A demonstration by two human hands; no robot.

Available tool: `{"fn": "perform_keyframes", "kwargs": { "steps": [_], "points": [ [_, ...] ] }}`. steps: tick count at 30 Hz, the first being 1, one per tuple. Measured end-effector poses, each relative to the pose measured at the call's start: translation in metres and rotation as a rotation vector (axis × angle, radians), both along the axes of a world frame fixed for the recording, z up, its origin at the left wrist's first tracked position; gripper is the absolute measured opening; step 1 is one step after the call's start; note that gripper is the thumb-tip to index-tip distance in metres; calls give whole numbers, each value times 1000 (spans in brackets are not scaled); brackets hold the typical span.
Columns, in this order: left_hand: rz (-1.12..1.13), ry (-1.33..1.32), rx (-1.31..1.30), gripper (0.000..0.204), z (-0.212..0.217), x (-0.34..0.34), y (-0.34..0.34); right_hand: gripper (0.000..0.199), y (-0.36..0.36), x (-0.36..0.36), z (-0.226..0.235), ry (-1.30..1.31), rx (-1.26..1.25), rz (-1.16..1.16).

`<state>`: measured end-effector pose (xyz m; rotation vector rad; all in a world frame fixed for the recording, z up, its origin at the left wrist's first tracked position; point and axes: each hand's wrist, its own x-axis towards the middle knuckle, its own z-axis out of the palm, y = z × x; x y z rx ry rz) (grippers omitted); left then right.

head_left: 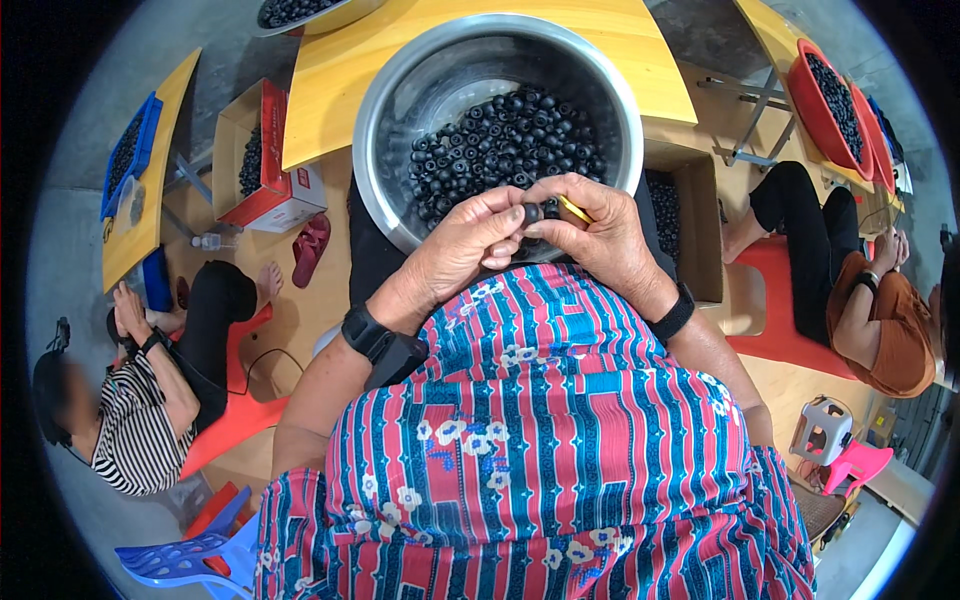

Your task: Peeling small black objects with a small blade.

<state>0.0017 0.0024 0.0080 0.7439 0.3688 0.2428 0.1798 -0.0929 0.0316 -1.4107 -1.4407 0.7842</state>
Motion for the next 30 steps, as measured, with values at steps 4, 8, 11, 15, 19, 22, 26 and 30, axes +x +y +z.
{"fn": "perform_keyframes", "kwargs": {
  "steps": [4, 8, 11, 15, 19, 22, 26, 30],
  "points": [
    [22, -68, -40, 22, -6, -6, 5, 21, -2, 5, 1, -4, 16, -64],
    [34, -80, -75, 22, -6, -6, 5, 18, -2, 7, 0, -118, 42, 4],
    [30, -107, -51, 22, -4, -6, 5, 20, -1, 5, 1, -263, 50, 56],
    [23, -107, -44, 21, -3, -6, 4, 23, -1, 4, -1, -358, 64, 70],
    [10, -110, -38, 21, -3, -6, 4, 23, -1, 3, 0, -363, 92, 78],
    [18, -109, -39, 21, -3, -6, 3, 23, -1, 3, 0, -377, 77, 80],
    [23, -108, -50, 20, -2, -5, 2, 24, -1, 4, -2, -384, 74, 67],
    [23, -100, -58, 18, -2, -6, 3, 25, -1, 3, -2, -386, 81, 66]
  ]
}}
